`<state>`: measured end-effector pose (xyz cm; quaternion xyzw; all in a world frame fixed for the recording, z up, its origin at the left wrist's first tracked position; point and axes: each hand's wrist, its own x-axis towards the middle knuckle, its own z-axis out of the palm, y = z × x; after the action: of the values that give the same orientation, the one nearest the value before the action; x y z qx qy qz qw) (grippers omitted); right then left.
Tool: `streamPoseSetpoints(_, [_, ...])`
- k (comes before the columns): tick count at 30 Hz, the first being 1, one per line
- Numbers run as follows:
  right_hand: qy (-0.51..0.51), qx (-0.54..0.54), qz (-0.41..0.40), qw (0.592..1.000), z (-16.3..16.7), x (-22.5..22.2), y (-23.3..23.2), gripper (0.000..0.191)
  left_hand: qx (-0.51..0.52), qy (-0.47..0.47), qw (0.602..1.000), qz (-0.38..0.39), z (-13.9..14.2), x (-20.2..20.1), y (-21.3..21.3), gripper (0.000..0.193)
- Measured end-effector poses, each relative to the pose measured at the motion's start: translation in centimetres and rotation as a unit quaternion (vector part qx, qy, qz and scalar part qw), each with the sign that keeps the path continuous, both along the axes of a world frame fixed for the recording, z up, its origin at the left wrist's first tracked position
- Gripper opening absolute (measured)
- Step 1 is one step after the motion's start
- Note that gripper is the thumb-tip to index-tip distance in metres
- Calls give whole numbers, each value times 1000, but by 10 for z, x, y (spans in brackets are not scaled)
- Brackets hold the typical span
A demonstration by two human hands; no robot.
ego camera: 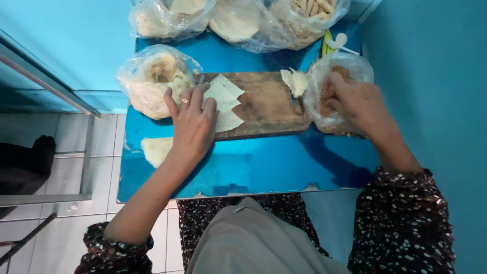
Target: The person sits at a small blue table and folds thin white wrapper sheets by hand, pressing each fold flat on a wooden board and setting finished folded pieces aside. They repeatedly take new sheets from a pile, fold them, and stack the completed pieces on the board.
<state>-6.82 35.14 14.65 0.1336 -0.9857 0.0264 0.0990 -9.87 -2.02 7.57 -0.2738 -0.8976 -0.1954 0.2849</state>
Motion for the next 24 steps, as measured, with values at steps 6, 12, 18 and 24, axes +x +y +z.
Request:
streamPoseSetpoints(6, [-96, -4, 13, 995, -1, 1, 1, 38, 18, -28, 999, 28, 9, 8, -7, 17])
streamPoseSetpoints(12, [-73, -117, -33, 990, -12, 4, 6, 34, 33, -78, 995, 58, 26, 33, -38, 17])
streamPoseSetpoints(18, [-67, -501, -29, 862, 3, -5, -8, 40, 31, -65, 994, 84, 21, 27, -42, 23])
streamPoseSetpoints(24, [-230, -535, 48, 811, -25, -35, -131, 39, 57, -39, 992, 106, 7, 32, -33, 23])
